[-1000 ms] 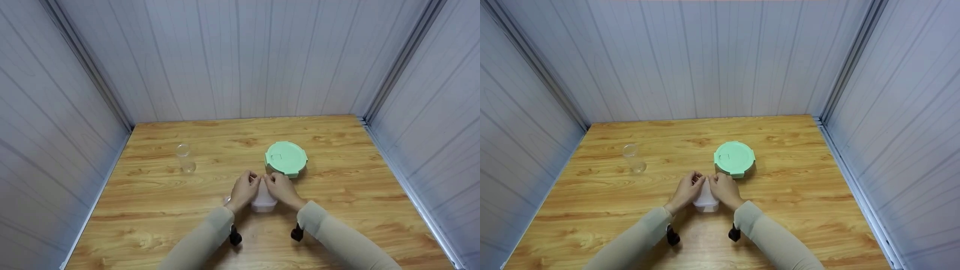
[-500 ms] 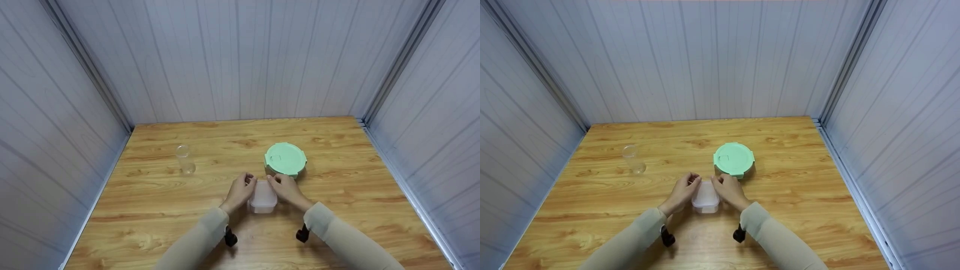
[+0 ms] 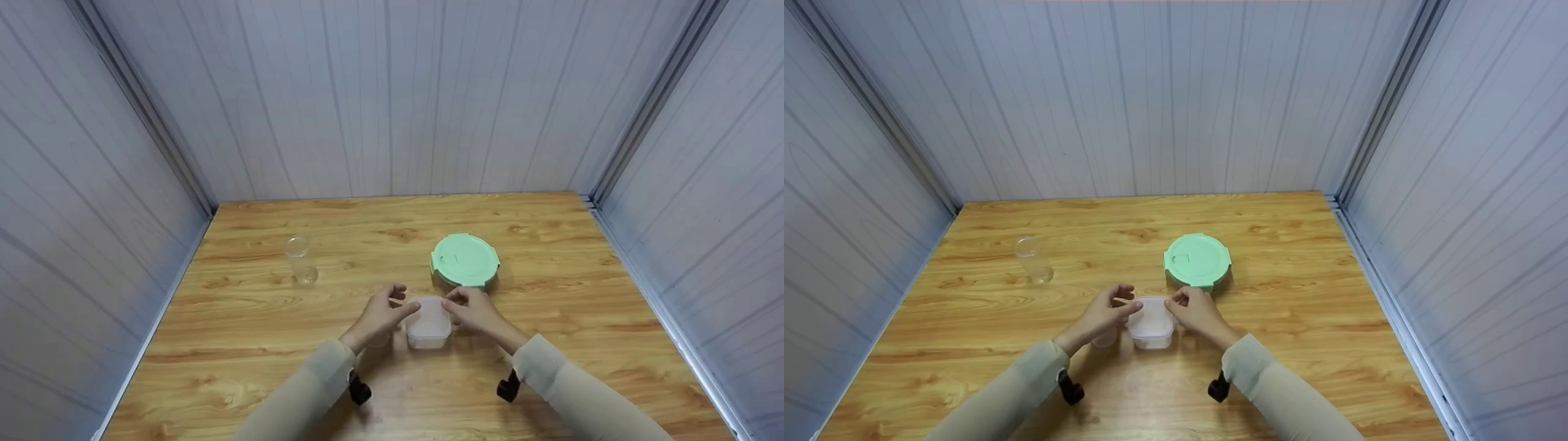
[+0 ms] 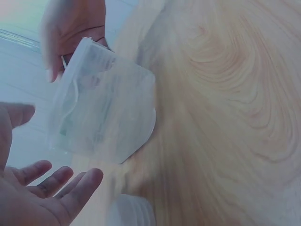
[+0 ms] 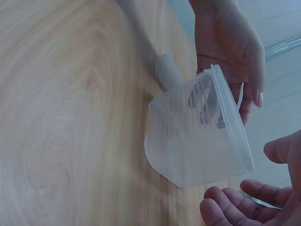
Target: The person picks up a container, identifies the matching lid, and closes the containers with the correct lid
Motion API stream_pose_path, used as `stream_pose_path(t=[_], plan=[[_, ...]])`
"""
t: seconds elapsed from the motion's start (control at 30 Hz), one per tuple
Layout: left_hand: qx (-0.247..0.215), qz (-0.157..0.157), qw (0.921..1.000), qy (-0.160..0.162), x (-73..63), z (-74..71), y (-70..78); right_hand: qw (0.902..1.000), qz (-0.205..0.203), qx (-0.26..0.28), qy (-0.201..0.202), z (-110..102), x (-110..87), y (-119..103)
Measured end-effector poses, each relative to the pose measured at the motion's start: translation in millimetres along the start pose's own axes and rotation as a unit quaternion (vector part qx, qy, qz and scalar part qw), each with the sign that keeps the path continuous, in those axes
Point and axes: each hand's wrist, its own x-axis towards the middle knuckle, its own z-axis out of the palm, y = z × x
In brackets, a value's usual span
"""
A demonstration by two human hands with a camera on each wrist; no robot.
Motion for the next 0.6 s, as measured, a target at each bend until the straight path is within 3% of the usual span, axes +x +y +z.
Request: stream_pose_path(t=[0.17, 0.4, 0.6], plan=[[-0.004, -0.007, 0.9997, -0.022, -3.7, -0.4, 1.9, 0.9998, -0.007, 0.003, -0.018, -0.5, -3.0, 4.1], [0.001, 0.016, 0.9976, -0.068, -6.8, 2.0, -2.2, 0.9987, -0.026, -0.004, -0.045, -1.7, -7.1, 9.9], [0.001, 0.032, 0.9965, -0.077, -7.2, 3.5, -5.9, 0.9986, -0.029, 0.002, -0.045, 0.3, -9.3, 12.1]])
